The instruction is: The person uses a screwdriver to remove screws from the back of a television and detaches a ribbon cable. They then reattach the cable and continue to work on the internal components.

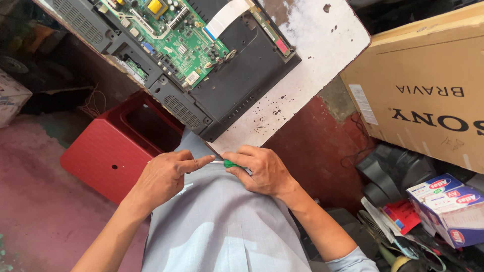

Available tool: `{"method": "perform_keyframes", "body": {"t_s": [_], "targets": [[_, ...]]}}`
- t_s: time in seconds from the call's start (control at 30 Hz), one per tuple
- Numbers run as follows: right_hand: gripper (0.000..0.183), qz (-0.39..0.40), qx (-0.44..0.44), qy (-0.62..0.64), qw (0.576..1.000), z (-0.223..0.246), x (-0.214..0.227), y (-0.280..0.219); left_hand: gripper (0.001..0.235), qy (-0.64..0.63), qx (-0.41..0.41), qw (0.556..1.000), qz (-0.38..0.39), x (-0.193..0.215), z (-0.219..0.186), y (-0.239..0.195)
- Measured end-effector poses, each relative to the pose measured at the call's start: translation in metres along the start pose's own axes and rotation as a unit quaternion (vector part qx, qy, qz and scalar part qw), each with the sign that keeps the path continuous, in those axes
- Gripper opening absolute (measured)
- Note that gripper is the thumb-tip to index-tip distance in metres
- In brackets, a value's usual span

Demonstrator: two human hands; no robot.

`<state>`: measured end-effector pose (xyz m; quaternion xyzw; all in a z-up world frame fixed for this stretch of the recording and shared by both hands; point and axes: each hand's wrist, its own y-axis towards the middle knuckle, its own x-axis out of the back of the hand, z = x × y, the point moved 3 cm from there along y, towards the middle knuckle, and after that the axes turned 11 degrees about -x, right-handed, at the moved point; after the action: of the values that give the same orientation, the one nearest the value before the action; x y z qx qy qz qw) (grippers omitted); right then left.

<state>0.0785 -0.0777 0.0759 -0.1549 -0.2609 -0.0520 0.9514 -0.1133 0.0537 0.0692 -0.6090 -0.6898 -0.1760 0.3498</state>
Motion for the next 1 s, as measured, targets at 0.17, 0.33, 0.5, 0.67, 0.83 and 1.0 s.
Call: {"method": "perform_keyframes", "body": {"t_s": [0.17,0.33,0.5,0.67,0.83,1.0], "targets": [[0.03,0.021,0.053,0.006,0.998,-0.005,-0.003,-0.008,0.061,-0.037,-0.049,0.997,-0.045,-0.011,-0.021,0.011],[0.025,0.174,-0.233,0.22,0.931,-0.03,-0.014,-0.007,0.037,-0.067,0.107,0.991,0.039,-0.024,-0.037,0.024],[0.018,0.121,-0.006,0.069,0.99,-0.024,-0.004,-0.018,0.028,-0.229,0.194,0.949,0.098,-0.024,-0.044,0.021],[0.02,0.119,0.049,0.043,0.991,-0.014,-0.006,-0.024,0.031,-0.195,0.135,0.967,0.092,-0.027,-0.051,0.018],[0.019,0.239,-0.195,0.229,0.923,-0.022,-0.015,-0.023,0.033,-0.079,0.108,0.974,0.181,-0.045,-0.057,0.011],[0.024,0.139,-0.223,0.225,0.938,-0.02,-0.014,-0.041,0.026,-0.148,0.1,0.983,0.049,-0.045,-0.049,-0.004]]}}
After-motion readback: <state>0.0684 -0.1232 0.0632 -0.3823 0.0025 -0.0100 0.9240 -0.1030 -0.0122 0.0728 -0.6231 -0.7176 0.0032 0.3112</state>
